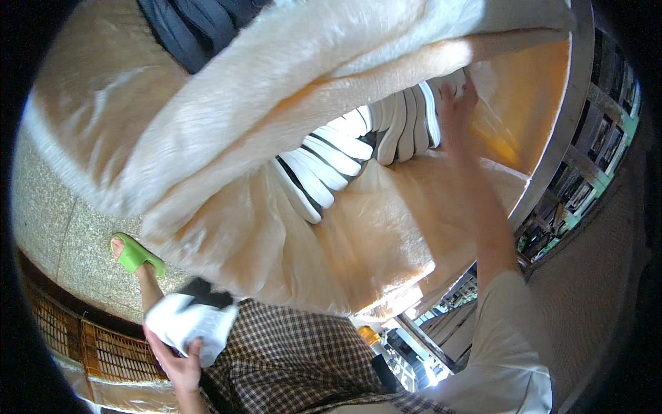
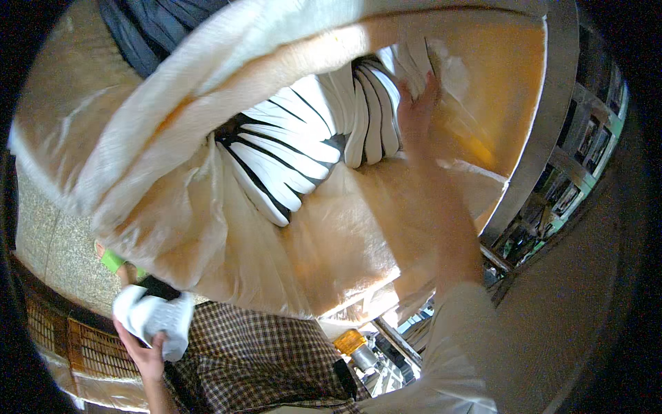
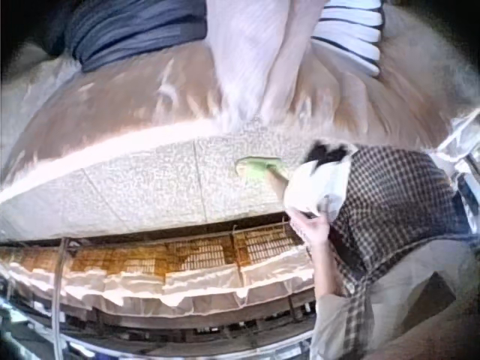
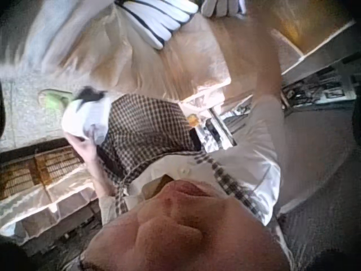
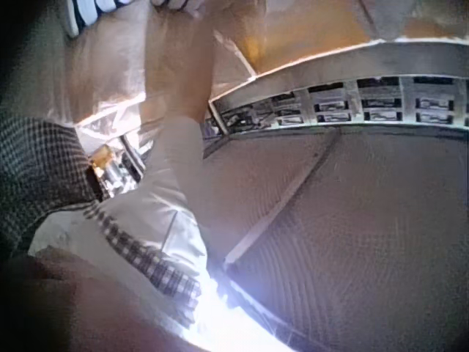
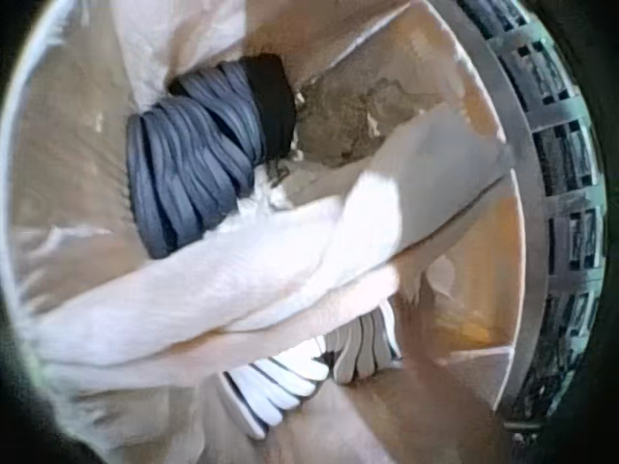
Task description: The person picks up various slippers from a shelf, inspects them by turning them over, and places them into fabric bins. The person handles white, pink, and black slippers, stacking them and arranging them in the bins.
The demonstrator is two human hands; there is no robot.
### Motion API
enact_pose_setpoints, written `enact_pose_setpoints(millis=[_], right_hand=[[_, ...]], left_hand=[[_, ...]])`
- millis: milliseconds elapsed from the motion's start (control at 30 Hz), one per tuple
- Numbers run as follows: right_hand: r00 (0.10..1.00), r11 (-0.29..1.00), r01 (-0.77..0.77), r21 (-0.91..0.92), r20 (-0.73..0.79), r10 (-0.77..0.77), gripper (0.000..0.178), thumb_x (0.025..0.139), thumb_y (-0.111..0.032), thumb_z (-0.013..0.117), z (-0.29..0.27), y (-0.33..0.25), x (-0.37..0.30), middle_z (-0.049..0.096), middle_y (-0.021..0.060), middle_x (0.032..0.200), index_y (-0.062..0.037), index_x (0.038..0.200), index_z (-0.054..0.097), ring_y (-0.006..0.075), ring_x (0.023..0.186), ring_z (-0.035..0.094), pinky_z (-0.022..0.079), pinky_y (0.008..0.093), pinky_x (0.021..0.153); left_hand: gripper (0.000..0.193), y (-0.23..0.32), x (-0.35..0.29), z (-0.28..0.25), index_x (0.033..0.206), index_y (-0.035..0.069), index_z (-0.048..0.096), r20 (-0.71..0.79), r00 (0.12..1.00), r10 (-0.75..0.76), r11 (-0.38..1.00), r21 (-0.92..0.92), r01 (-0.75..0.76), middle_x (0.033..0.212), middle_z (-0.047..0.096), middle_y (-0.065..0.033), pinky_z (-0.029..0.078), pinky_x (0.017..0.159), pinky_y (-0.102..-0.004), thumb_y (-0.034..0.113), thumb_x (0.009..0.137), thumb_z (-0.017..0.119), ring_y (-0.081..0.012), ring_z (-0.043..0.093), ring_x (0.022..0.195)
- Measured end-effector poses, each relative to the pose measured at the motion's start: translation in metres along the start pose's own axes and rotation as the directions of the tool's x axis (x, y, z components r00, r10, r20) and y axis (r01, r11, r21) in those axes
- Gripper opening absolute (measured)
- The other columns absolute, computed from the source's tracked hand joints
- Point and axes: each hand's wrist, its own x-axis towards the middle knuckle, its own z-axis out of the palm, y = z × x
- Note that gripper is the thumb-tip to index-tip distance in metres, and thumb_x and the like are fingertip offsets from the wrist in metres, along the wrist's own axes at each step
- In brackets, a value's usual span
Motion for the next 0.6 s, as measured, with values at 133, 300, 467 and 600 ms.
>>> enact_pose_setpoints(millis=[133, 300, 467, 600], right_hand=[[0.819, 0.627, 0.291, 0.722, 0.151, -0.553, 0.068, 0.077, -0.031, 0.070, -0.127, -0.186, -0.122, 0.041, 0.0170, 0.132, -0.0013, 0.130, 0.041, 0.0303, 0.122, 0.039, 0.036, 0.0412, 0.096], [0.234, 0.734, 0.044, 0.678, 0.707, -0.667, 0.091, 0.065, -0.035, 0.076, -0.217, -0.343, -0.165, 0.044, 0.0167, 0.128, -0.0039, 0.138, 0.030, 0.0321, 0.111, 0.048, 0.041, 0.0439, 0.088], [0.583, 0.944, 0.217, 0.249, 0.742, -0.330, 0.063, 0.062, -0.016, 0.077, -0.243, -0.307, -0.173, 0.057, 0.0121, 0.104, -0.0038, 0.118, 0.051, 0.0259, 0.093, 0.055, 0.043, 0.0383, 0.078], [0.916, 0.963, -0.246, -0.112, 0.299, 0.269, 0.063, 0.069, -0.016, 0.076, -0.268, -0.217, -0.176, 0.052, 0.0162, 0.113, -0.0008, 0.121, 0.044, 0.0281, 0.104, 0.051, 0.042, 0.0391, 0.089]], left_hand=[[0.092, 0.061, -0.004, -0.045, 0.135, 0.000, 0.034, 0.497, 0.701, 0.511, 0.695, 0.241, -0.677, 0.114, 0.049, -0.0217, 0.032, 0.092, -0.0500, 0.012, 0.051, 0.069, -0.0388, 0.047, 0.104], [0.057, 0.148, -0.015, -0.034, 0.120, 0.002, 0.054, 0.562, 0.494, 0.663, 0.504, 0.154, -0.850, 0.103, 0.054, -0.0101, 0.036, 0.084, -0.0439, 0.013, 0.064, 0.062, -0.0256, 0.051, 0.095], [0.044, 0.208, -0.018, -0.010, 0.117, 0.010, 0.056, 0.356, 0.312, 0.881, 0.335, -0.004, -0.942, 0.117, 0.054, -0.0069, 0.035, 0.087, -0.0508, 0.024, 0.075, 0.059, -0.0215, 0.049, 0.109], [0.034, 0.228, -0.026, 0.008, 0.114, 0.015, 0.058, -0.003, 0.213, 0.977, 0.209, -0.192, -0.959, 0.128, 0.050, -0.0048, 0.030, 0.094, -0.0591, 0.025, 0.082, 0.056, -0.0202, 0.042, 0.125]])
